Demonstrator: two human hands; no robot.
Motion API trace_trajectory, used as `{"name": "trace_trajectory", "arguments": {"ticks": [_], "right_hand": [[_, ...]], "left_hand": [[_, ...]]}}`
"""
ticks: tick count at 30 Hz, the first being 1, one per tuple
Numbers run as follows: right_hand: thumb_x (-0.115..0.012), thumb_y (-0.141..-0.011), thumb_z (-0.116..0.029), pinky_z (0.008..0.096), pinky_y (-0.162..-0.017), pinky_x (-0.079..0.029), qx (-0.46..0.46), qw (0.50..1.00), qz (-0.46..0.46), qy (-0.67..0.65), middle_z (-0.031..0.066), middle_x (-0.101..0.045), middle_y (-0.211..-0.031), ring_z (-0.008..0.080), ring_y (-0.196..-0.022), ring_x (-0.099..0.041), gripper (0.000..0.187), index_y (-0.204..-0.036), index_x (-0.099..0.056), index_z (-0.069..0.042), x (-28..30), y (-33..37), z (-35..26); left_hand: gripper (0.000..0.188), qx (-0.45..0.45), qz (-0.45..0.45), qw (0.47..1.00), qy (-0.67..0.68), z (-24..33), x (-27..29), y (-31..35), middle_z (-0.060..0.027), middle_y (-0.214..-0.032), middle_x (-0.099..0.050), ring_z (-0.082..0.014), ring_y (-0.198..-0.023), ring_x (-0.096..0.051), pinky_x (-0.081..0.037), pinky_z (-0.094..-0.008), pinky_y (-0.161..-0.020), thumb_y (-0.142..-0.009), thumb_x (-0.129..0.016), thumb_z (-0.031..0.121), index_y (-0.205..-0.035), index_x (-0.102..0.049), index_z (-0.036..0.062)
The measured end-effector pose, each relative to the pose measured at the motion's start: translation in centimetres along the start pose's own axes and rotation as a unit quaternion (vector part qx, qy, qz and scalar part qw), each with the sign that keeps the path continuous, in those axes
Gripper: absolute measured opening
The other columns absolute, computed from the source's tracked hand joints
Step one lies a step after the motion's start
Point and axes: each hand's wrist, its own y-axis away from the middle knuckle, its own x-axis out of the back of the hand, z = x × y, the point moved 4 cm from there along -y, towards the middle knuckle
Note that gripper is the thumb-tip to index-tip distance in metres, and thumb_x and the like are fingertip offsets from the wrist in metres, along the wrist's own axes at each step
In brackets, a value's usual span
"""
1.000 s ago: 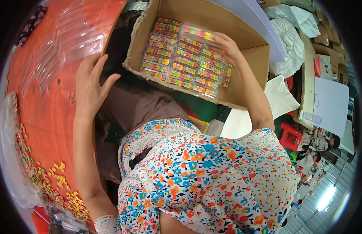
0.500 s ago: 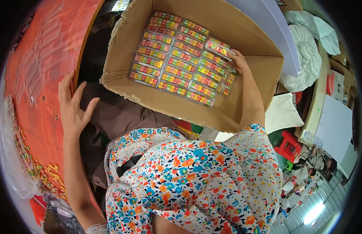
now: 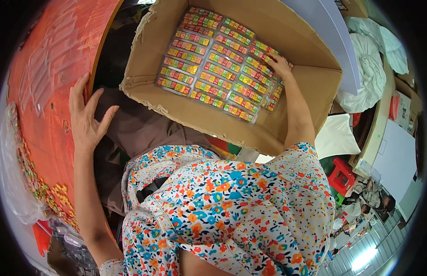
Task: Organizing small colorful toy tiles into plastic trays and placing them into a shipping box.
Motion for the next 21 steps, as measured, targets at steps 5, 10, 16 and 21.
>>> {"name": "trace_trajectory", "arguments": {"ticks": [5,10,16,21], "right_hand": [[-0.054,-0.084,-0.033,0.0419,-0.108,-0.035,0.014,0.997,-0.003,0.077,0.0149,-0.055,-0.135,0.0333,-0.127,-0.048,0.052,-0.134,-0.057,-0.02,0.1,0.1,-0.1],[-0.052,-0.084,-0.034,0.0428,-0.109,-0.034,0.005,0.991,0.012,0.132,0.0107,-0.052,-0.139,0.031,-0.131,-0.045,0.056,-0.139,-0.051,-0.022,0.1,-0.5,-1.0],[-0.059,-0.086,-0.06,0.0352,-0.11,-0.032,0.001,0.999,-0.005,-0.044,0.0085,-0.049,-0.144,0.0255,-0.133,-0.045,0.075,-0.144,-0.044,-0.016,-0.7,-1.6,2.6],[-0.066,-0.092,-0.034,0.0316,-0.097,-0.045,0.034,0.967,-0.104,-0.231,0.0104,-0.06,-0.129,0.0211,-0.113,-0.058,0.056,-0.135,-0.051,-0.001,0.2,0.2,-4.8]], "left_hand": [[0.047,-0.023,0.012,1.0,0.001,-0.1,-0.5,-0.5,-0.0162,-0.143,-0.042,-0.0359,-0.132,-0.039,-0.032,-0.0464,-0.11,-0.077,-0.076,0.034,-0.108,-0.065,0.0003],[0.047,-0.015,0.014,1.0,-0.014,-0.5,-0.6,-0.5,-0.0169,-0.142,-0.041,-0.0369,-0.131,-0.039,-0.031,-0.0482,-0.11,-0.078,-0.075,0.036,-0.108,-0.065,0.0006],[0.048,-0.051,0.052,0.997,0.017,-0.7,-0.9,-0.4,-0.0216,-0.135,-0.049,-0.0402,-0.125,-0.045,-0.036,-0.0488,-0.104,-0.075,-0.076,0.033,-0.105,-0.064,-0.0019],[0.042,-0.1,0.16,0.973,0.132,-0.2,-1.9,0.9,-0.0218,-0.136,-0.048,-0.0406,-0.124,-0.045,-0.037,-0.052,-0.104,-0.073,-0.074,0.036,-0.084,-0.063,-0.003]]}}
